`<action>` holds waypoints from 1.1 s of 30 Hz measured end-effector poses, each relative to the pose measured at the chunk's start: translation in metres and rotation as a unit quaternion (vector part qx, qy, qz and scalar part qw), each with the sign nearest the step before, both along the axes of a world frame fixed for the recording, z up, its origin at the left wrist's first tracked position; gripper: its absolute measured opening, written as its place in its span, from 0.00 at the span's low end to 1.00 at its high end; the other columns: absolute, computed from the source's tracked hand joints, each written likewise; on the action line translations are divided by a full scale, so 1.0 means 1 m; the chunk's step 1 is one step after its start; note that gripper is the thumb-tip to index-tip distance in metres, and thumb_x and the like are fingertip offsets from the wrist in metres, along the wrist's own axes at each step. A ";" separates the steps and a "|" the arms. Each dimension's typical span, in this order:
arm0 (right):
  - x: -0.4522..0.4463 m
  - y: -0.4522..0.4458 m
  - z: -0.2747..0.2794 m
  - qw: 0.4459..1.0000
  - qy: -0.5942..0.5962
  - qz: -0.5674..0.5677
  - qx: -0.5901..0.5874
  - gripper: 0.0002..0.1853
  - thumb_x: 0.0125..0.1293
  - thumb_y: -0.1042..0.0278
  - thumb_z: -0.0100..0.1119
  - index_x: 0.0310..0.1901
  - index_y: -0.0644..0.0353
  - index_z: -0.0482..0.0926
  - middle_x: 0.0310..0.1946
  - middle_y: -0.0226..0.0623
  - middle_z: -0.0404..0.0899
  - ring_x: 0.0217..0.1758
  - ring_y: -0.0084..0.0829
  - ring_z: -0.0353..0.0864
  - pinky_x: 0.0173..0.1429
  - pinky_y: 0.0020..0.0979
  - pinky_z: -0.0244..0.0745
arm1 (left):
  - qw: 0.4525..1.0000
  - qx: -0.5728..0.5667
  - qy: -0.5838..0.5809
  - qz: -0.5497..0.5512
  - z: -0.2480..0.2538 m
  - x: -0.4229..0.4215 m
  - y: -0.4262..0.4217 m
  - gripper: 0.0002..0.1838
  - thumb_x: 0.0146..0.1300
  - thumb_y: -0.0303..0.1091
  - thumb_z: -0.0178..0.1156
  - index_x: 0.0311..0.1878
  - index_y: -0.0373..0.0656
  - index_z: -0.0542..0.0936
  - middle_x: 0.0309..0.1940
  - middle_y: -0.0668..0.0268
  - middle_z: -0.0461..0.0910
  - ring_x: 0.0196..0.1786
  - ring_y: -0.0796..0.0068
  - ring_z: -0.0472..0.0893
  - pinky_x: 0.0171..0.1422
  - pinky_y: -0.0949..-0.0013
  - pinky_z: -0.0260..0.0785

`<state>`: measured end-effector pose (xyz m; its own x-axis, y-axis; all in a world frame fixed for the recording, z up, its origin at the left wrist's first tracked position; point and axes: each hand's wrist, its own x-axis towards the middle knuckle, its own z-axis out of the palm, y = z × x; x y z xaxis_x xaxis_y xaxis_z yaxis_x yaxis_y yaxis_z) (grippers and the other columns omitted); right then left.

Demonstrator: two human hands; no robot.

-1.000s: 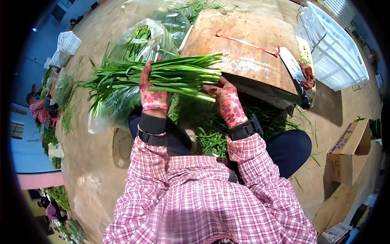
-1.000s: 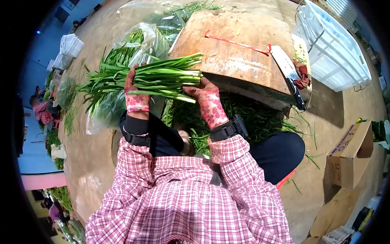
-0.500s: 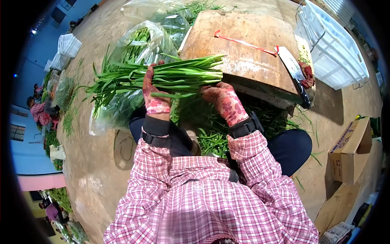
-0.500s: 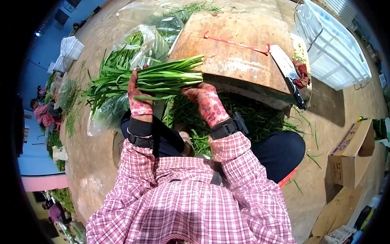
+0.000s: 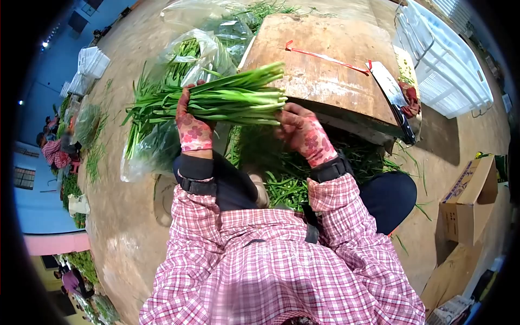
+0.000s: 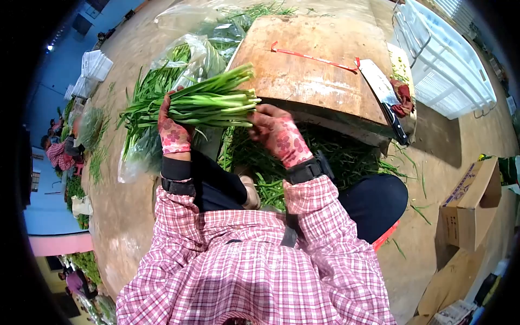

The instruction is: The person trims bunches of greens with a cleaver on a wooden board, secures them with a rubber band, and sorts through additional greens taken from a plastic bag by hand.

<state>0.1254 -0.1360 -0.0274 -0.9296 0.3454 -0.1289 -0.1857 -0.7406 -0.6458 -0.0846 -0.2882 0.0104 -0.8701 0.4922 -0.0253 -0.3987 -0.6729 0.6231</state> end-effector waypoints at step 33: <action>-0.015 -0.031 -0.021 0.810 -0.133 -0.140 0.553 0.35 0.49 0.71 0.71 0.62 0.62 0.70 0.46 0.49 0.82 0.51 0.41 0.83 0.53 0.35 0.77 | 0.904 -0.296 0.293 -0.096 0.024 0.054 0.026 0.22 0.57 0.21 0.63 0.57 0.35 0.76 0.50 0.57 0.82 0.55 0.66 0.80 0.61 0.68 0.72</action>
<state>0.1101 -0.1674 -0.0484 -0.7846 0.5794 0.2206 0.0090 0.3664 -0.9304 -0.0307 -0.2619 0.0345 -0.7192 0.6869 0.1047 0.0432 -0.1062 0.9934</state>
